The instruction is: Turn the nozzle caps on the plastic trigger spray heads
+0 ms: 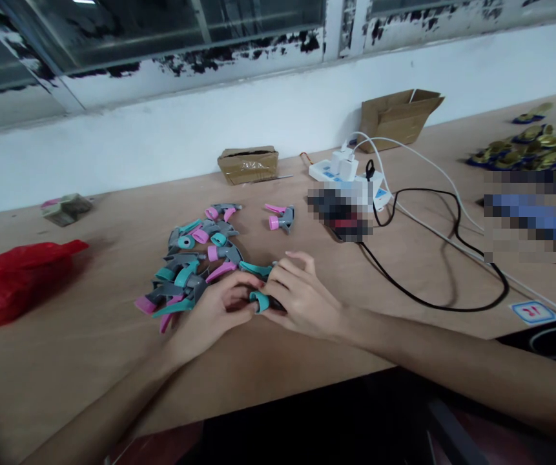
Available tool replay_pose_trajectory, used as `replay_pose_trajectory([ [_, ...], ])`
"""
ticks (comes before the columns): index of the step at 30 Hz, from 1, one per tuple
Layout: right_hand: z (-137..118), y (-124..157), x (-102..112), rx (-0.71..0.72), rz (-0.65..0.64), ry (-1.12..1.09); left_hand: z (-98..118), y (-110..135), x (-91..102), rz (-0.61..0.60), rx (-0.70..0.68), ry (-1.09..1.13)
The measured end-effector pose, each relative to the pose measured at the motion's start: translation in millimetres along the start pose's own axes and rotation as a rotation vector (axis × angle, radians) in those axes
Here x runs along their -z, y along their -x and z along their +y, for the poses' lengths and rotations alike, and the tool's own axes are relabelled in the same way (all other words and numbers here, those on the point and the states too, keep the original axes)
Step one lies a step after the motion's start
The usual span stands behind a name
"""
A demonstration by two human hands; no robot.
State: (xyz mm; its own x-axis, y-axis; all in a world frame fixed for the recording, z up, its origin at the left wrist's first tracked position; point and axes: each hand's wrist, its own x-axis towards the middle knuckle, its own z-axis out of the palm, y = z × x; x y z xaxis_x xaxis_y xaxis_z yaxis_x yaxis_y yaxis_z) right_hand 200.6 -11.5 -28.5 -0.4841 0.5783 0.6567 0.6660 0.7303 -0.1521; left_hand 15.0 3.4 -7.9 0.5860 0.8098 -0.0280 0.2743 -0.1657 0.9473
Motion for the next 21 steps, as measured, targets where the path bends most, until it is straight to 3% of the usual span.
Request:
replay_pose_trajectory([
  [8,-1.6,0.1,-1.5,-0.040,-0.056,-0.020,1.0,1.9,1.2,0.005,0.012,-0.060],
  [14,2.9,0.1,-2.8,-0.018,-0.019,-0.051,2.9,2.1,-4.6,0.100,-0.026,-0.130],
  [21,1.2,-1.1,-3.0,-0.011,-0.067,-0.065,9.4,6.1,-12.8,0.192,-0.045,-0.279],
])
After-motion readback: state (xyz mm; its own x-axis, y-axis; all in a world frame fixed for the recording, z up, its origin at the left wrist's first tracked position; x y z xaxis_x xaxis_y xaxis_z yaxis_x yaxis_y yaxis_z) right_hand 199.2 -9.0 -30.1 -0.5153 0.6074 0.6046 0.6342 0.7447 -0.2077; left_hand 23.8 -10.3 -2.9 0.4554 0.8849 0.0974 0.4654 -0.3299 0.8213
